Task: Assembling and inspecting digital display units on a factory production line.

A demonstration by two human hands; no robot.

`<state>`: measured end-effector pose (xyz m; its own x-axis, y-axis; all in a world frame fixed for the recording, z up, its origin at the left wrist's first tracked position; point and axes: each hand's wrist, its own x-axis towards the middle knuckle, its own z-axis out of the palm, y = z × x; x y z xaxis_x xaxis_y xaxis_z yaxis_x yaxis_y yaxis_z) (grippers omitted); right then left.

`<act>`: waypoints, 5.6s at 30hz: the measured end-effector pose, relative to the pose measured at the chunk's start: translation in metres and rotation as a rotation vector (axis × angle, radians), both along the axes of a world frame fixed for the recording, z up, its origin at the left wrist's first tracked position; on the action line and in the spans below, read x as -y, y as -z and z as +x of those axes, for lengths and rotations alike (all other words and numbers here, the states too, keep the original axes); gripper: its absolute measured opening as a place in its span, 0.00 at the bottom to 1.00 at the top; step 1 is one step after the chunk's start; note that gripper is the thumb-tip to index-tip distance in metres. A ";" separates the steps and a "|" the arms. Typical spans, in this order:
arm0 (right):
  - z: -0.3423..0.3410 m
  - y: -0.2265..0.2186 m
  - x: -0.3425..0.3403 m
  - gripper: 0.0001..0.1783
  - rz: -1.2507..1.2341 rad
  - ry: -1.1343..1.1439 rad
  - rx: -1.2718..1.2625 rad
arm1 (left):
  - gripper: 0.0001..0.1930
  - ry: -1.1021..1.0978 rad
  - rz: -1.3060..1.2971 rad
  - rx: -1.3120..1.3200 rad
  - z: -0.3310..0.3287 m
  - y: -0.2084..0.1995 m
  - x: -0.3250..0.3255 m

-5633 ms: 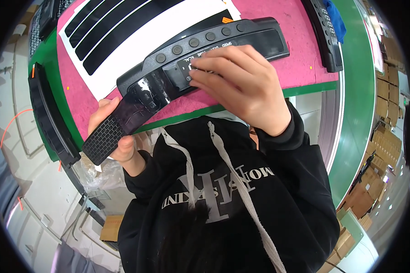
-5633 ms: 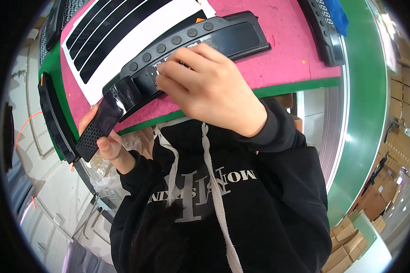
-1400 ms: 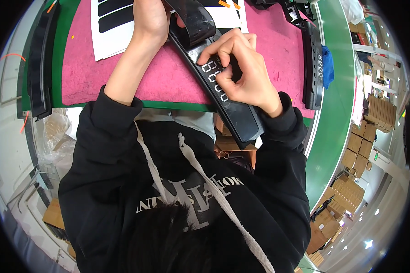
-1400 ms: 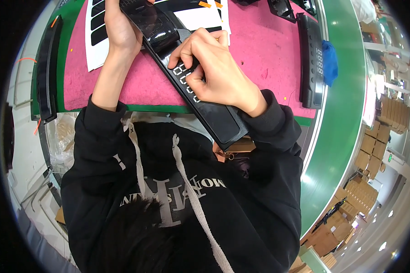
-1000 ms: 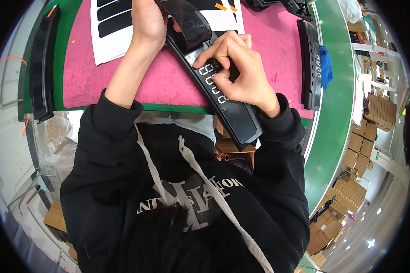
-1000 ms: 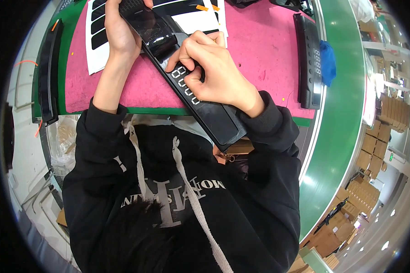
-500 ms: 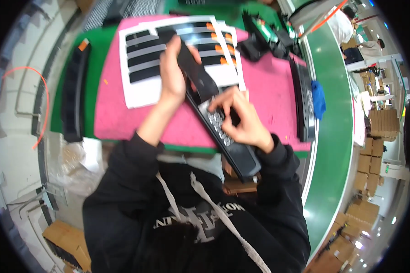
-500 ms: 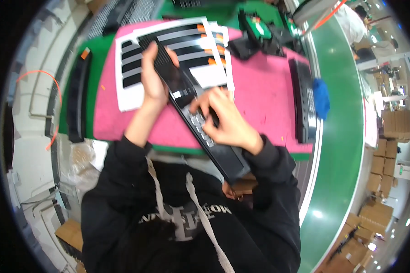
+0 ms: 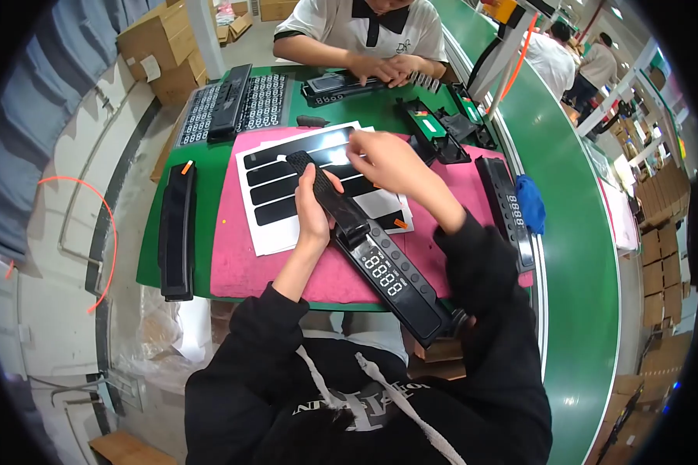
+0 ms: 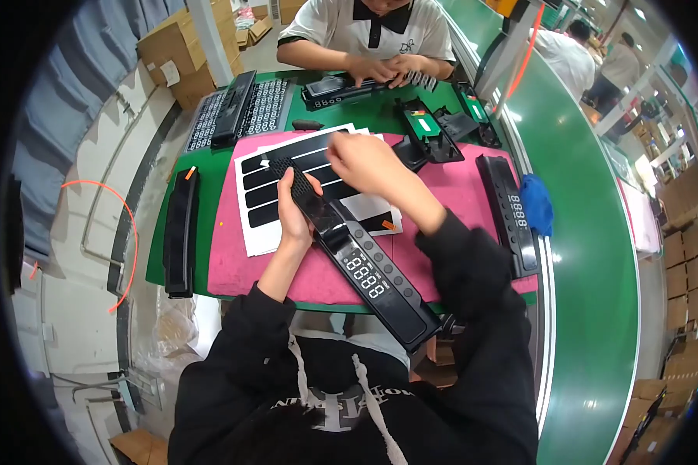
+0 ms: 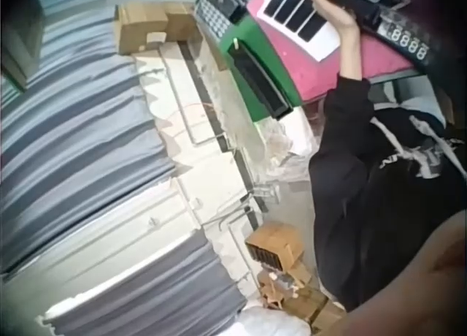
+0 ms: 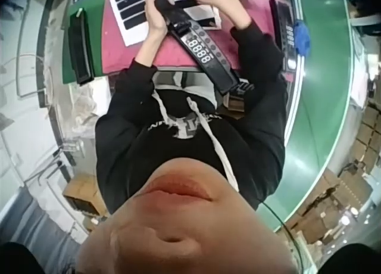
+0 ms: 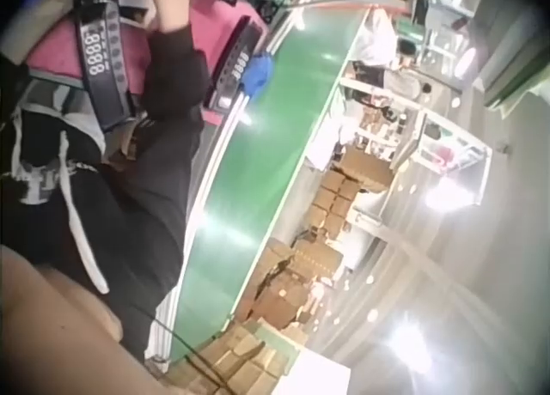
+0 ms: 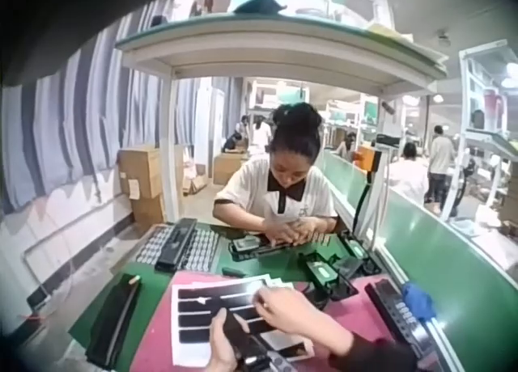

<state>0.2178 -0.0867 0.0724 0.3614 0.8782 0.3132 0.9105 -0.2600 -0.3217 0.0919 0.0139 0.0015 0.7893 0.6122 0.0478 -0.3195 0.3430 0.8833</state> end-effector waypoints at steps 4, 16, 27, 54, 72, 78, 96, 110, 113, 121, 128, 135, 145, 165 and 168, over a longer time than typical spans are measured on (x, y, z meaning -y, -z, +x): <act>0.064 0.047 -0.086 0.14 0.022 0.054 0.318 | 0.31 -0.066 -0.082 0.053 0.014 0.009 0.004; 0.028 -0.035 -0.050 0.16 0.451 -0.211 -0.043 | 0.27 0.008 -0.110 0.044 0.004 0.005 0.009; -0.051 -0.059 0.110 0.13 0.247 -0.315 -0.618 | 0.28 0.003 -0.112 0.029 0.008 -0.003 0.005; -0.020 0.049 0.080 0.12 0.283 -0.431 -0.338 | 0.24 -0.010 -0.128 0.108 0.006 -0.008 0.009; -0.028 0.037 0.052 0.12 0.070 -0.368 -0.770 | 0.23 -0.138 -0.179 0.202 0.003 0.000 0.006; -0.026 0.037 0.055 0.13 -0.014 -0.321 -0.708 | 0.23 -0.155 -0.204 0.212 0.005 -0.001 0.008; -0.031 0.027 0.064 0.11 -0.041 -0.244 -0.862 | 0.24 -0.161 -0.119 0.171 0.005 0.002 0.011; -0.052 0.038 0.090 0.13 0.103 -0.065 -0.392 | 0.24 0.057 -0.264 0.410 0.005 0.015 0.001; -0.049 0.044 0.091 0.13 0.121 -0.049 -0.450 | 0.24 -0.130 -0.105 0.196 0.005 0.003 0.012; -0.045 0.048 0.091 0.13 0.044 -0.001 -0.904 | 0.24 0.514 -1.208 0.898 0.008 0.014 0.010; -0.045 0.025 0.095 0.06 0.002 -0.024 -1.078 | 0.23 -0.142 -0.158 0.258 0.005 0.011 0.009; -0.059 0.013 0.093 0.10 0.224 0.275 0.203 | 0.23 -0.126 -0.166 0.242 0.005 0.008 0.010; -0.088 0.027 0.114 0.17 0.085 -0.049 -0.218 | 0.23 -0.145 -0.101 0.230 0.006 0.005 0.011; -0.095 0.037 0.106 0.20 0.101 -0.086 -0.131 | 0.22 0.489 -1.097 0.861 0.011 0.015 0.009; -0.094 0.037 0.105 0.20 0.141 -0.070 -0.073 | 0.22 0.479 -1.081 0.862 0.011 0.016 0.009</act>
